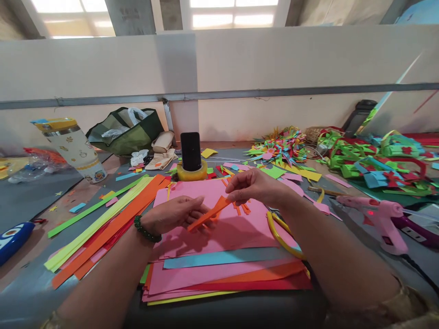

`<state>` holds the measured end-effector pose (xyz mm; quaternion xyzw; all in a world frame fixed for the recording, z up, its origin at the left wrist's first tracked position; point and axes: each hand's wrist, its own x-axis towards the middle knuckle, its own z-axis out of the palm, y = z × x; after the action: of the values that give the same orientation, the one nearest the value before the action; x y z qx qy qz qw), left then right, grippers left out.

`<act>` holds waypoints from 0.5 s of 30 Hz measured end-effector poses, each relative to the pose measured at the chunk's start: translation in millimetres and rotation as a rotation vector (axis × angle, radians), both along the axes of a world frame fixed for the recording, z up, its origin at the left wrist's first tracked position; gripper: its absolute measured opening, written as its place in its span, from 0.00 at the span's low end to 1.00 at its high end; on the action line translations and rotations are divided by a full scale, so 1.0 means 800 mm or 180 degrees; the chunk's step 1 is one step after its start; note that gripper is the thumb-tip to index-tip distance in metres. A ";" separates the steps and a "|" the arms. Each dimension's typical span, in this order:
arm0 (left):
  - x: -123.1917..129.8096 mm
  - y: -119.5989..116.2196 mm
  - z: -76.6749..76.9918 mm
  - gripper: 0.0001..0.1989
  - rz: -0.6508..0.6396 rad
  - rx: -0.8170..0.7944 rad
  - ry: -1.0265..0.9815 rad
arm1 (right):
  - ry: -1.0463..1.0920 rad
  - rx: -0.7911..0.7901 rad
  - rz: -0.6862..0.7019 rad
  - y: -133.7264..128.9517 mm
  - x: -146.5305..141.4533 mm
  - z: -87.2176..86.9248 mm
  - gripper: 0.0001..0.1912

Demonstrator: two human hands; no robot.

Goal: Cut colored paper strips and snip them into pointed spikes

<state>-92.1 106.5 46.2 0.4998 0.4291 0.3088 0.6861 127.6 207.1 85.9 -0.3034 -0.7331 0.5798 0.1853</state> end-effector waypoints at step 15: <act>0.012 0.005 -0.015 0.13 0.0221 -0.0192 -0.0207 | -0.0418 0.0111 0.0413 -0.013 -0.018 -0.015 0.14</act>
<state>-82.6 110.2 34.3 0.4534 0.4328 0.3354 0.7033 112.9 196.5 73.7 -0.2893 -0.7717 0.5567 0.1041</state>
